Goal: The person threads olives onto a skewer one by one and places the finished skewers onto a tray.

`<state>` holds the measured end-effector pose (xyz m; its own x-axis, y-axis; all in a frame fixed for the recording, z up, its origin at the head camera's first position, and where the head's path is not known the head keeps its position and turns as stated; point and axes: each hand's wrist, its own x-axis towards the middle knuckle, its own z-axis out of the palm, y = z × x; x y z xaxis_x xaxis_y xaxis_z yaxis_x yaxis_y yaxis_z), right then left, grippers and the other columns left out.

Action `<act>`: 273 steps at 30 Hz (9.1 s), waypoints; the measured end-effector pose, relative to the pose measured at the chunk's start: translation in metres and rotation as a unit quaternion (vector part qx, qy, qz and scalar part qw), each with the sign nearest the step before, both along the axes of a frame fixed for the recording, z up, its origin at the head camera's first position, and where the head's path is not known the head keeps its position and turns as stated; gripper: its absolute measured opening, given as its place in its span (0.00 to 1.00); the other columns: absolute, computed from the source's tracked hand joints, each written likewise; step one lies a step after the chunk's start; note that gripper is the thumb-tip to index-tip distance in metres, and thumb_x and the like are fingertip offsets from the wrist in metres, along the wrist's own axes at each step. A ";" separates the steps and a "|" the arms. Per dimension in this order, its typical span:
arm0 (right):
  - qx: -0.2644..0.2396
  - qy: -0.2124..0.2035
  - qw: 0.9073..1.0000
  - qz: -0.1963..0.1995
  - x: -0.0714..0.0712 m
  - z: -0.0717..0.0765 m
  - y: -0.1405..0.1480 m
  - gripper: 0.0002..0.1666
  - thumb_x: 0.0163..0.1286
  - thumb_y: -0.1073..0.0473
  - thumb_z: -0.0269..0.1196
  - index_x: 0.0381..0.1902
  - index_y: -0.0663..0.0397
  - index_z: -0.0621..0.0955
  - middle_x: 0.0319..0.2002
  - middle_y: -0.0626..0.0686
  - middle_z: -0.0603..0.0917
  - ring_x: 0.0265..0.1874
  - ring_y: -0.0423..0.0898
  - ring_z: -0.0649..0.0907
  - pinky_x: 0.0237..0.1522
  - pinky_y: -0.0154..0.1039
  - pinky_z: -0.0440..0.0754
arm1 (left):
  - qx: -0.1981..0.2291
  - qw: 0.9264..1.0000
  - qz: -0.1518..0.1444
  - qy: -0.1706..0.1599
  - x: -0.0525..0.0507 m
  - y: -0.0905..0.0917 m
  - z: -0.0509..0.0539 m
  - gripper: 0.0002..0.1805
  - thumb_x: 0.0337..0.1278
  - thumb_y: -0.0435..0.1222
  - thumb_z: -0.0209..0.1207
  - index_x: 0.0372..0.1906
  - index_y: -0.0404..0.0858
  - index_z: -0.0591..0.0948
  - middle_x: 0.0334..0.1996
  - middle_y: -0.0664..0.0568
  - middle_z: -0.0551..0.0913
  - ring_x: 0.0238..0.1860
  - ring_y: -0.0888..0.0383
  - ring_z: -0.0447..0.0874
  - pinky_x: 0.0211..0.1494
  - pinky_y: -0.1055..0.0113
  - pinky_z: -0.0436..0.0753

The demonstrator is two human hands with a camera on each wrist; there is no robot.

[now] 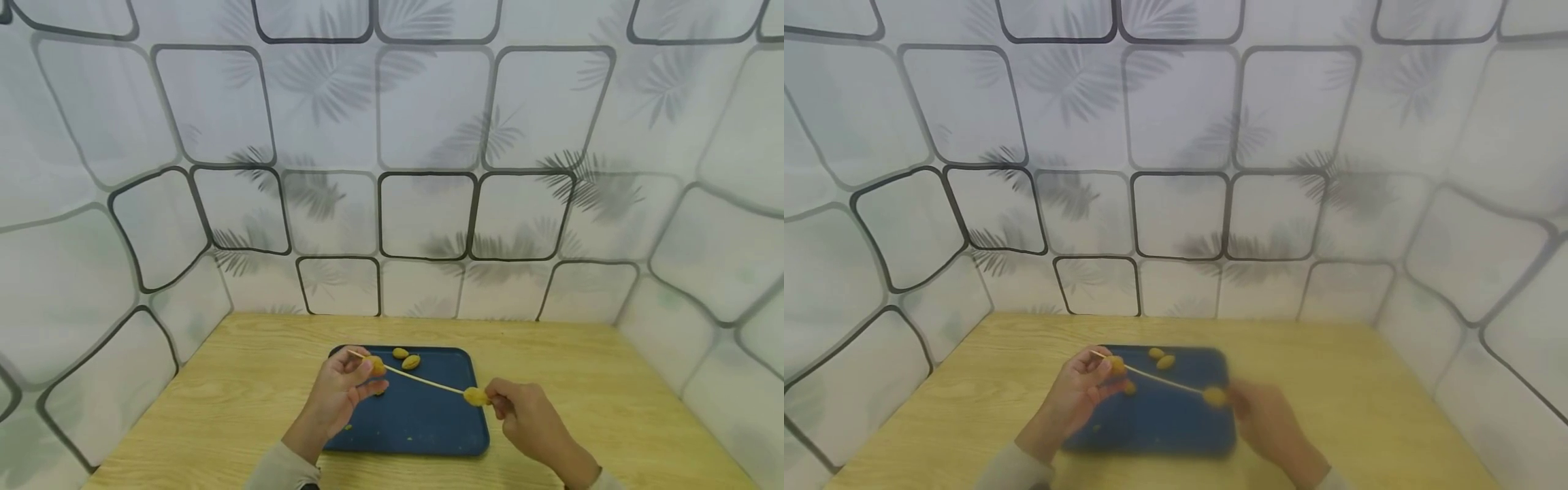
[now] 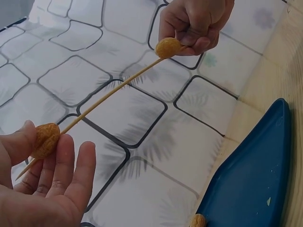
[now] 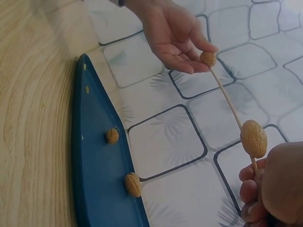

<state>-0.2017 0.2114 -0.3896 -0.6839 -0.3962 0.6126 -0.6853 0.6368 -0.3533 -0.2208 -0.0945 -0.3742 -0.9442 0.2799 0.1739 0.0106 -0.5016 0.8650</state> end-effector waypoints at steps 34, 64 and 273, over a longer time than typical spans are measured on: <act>-0.044 0.017 0.999 -0.018 0.001 -0.001 -0.023 0.30 0.43 0.86 0.55 0.21 0.41 0.72 0.16 0.31 0.67 0.15 0.28 0.64 0.15 0.26 0.65 | -0.021 0.997 -0.033 -0.072 0.005 0.028 0.000 0.02 0.67 0.31 0.57 0.38 0.41 0.76 0.38 0.50 0.78 0.42 0.55 0.81 0.52 0.54 0.83; -0.072 -0.083 0.994 0.019 0.006 0.002 -0.032 0.24 0.57 0.84 0.55 0.23 0.46 0.75 0.16 0.39 0.73 0.13 0.30 0.68 0.13 0.29 0.70 | -0.002 0.995 -0.054 -0.083 0.013 0.047 -0.002 0.03 0.64 0.31 0.60 0.37 0.43 0.78 0.36 0.52 0.81 0.42 0.56 0.82 0.58 0.49 0.78; -0.049 -0.173 0.983 0.030 0.015 -0.024 0.029 0.17 0.65 0.78 0.56 0.29 0.50 0.79 0.19 0.37 0.75 0.16 0.31 0.71 0.15 0.30 0.72 | -0.054 0.999 0.001 0.005 -0.026 -0.002 -0.009 0.02 0.70 0.36 0.55 0.40 0.42 0.78 0.39 0.51 0.81 0.39 0.59 0.84 0.38 0.66 0.85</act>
